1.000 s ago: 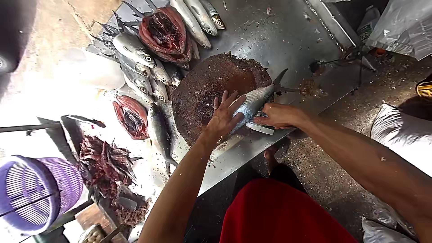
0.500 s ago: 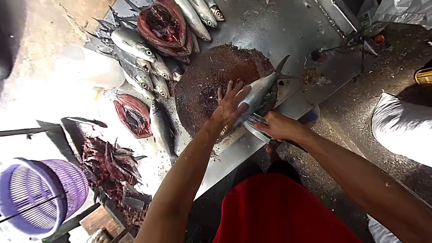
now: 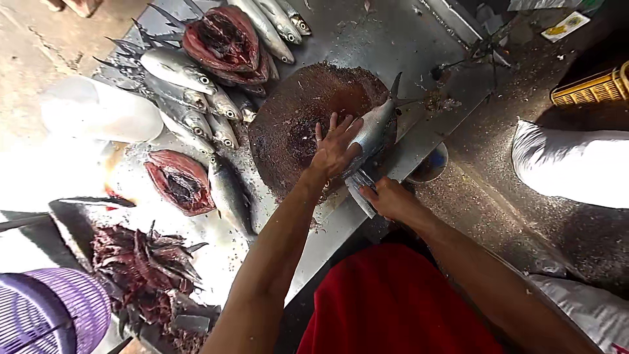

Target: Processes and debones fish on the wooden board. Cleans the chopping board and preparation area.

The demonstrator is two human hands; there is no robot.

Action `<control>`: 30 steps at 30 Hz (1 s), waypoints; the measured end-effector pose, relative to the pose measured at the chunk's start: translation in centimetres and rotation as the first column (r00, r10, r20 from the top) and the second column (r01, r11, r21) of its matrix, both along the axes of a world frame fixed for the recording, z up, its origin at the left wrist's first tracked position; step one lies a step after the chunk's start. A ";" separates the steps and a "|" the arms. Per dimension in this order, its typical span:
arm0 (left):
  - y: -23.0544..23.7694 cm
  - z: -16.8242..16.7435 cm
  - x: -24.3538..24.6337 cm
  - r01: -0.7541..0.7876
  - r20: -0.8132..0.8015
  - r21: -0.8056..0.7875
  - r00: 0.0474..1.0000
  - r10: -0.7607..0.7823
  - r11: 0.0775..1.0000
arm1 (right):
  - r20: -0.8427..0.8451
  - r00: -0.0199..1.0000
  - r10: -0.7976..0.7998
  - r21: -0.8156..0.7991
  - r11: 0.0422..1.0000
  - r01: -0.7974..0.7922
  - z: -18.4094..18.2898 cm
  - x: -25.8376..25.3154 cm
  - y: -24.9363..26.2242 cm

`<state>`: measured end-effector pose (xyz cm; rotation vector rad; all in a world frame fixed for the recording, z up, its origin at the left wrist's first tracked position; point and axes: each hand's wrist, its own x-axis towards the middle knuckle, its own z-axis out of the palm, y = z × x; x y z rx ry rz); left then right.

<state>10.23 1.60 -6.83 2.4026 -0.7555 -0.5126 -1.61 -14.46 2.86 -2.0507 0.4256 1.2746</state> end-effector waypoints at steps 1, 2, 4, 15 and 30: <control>0.0 0.0 -0.1 0.003 0.004 -0.004 1.000 -0.003 1.000 | -0.008 1.000 -0.010 0.003 1.000 0.010 0.2 -0.2 0.2; 0.0 -0.1 0.5 0.001 0.020 -0.007 1.000 -0.001 1.000 | 0.007 0.999 -0.045 0.004 0.999 0.045 0.0 0.1 0.7; 0.1 -0.3 0.3 -0.010 0.005 0.003 1.000 0.010 1.000 | 0.048 0.990 -0.135 0.001 0.991 0.135 -0.8 -1.0 2.4; 1.1 3.2 -3.1 -0.265 0.228 0.129 0.946 0.232 0.955 | 0.046 0.983 -0.179 -0.010 0.984 0.180 4.2 -7.9 -3.8; 7.1 4.8 -6.1 -0.367 -0.101 0.205 0.914 0.392 0.908 | -0.299 0.444 -0.845 0.482 0.268 0.834 2.3 -12.2 -16.7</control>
